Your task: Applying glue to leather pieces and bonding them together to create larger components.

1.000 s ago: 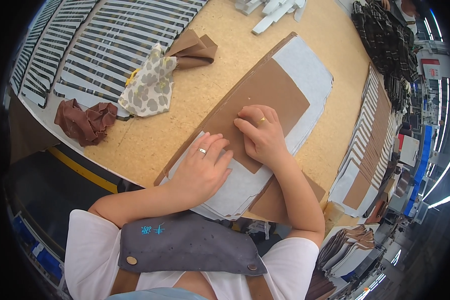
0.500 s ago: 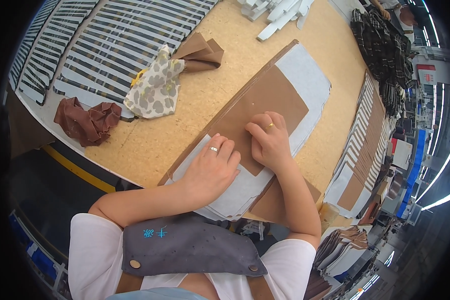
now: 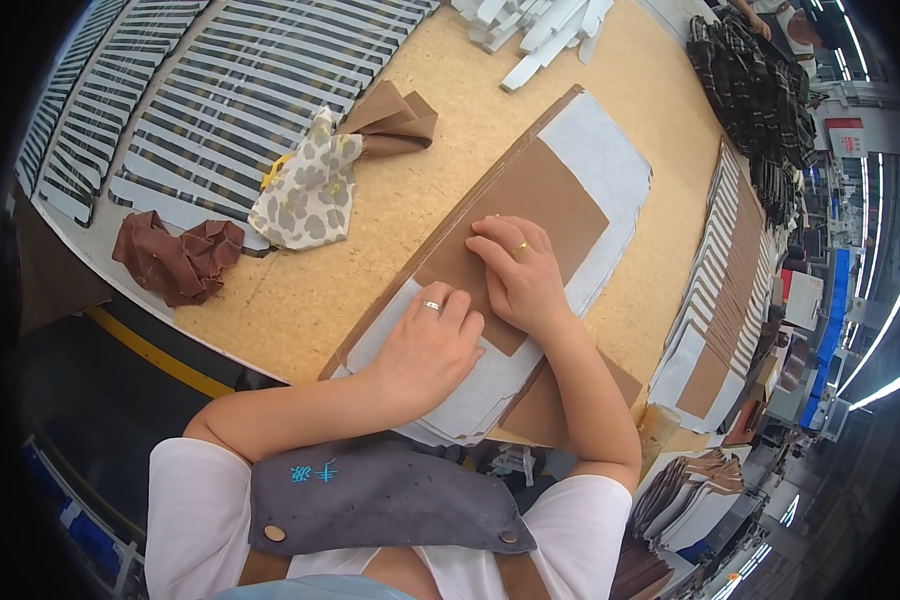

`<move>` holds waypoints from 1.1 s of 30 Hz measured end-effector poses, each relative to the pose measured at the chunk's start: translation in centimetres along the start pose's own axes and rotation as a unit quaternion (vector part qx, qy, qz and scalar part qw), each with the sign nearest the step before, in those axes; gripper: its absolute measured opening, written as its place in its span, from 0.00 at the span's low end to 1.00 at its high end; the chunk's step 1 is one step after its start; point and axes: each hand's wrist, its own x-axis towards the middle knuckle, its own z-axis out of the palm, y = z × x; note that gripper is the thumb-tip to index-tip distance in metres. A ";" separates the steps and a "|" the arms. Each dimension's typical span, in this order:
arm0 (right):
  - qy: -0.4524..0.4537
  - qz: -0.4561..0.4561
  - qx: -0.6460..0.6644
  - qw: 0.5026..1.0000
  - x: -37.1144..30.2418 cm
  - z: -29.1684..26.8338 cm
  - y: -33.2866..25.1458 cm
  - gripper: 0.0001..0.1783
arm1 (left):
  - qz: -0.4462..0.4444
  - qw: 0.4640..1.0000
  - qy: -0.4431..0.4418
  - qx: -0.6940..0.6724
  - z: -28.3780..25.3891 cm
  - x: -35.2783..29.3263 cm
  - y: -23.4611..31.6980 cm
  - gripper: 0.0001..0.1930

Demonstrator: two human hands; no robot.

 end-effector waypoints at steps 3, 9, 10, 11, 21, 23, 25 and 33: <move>-0.014 0.004 0.000 1.000 0.0 -0.1 0.1 0.17 | 0.002 1.000 -0.001 0.003 -0.1 0.0 0.1 0.15; -0.007 0.070 -0.025 0.997 0.8 -0.4 0.7 0.17 | -0.001 1.000 0.008 -0.029 -0.5 -0.2 -0.3 0.15; -0.007 0.076 -0.041 0.996 0.9 -0.6 1.3 0.18 | -0.003 0.999 0.007 -0.035 -0.6 -0.1 -0.4 0.16; -0.007 0.082 -0.057 0.995 1.0 -0.7 1.9 0.19 | -0.005 0.999 0.005 -0.041 -0.6 -0.1 -0.4 0.16; 0.055 0.178 -0.171 0.968 2.1 -1.6 7.4 0.21 | 0.013 0.998 0.023 -0.063 -1.4 -0.8 -0.2 0.15; 0.087 0.178 -0.166 0.966 2.5 -1.7 6.5 0.19 | 0.026 0.995 0.024 -0.092 -1.6 -1.5 -0.2 0.16; 0.088 0.169 -0.059 0.980 2.0 -2.3 4.3 0.15 | 0.033 0.995 0.016 -0.092 -2.1 -1.9 -0.4 0.16; -0.019 0.017 0.057 0.998 -0.3 -1.0 -3.2 0.17 | 0.027 0.998 -0.012 -0.059 -2.7 -2.9 -1.2 0.23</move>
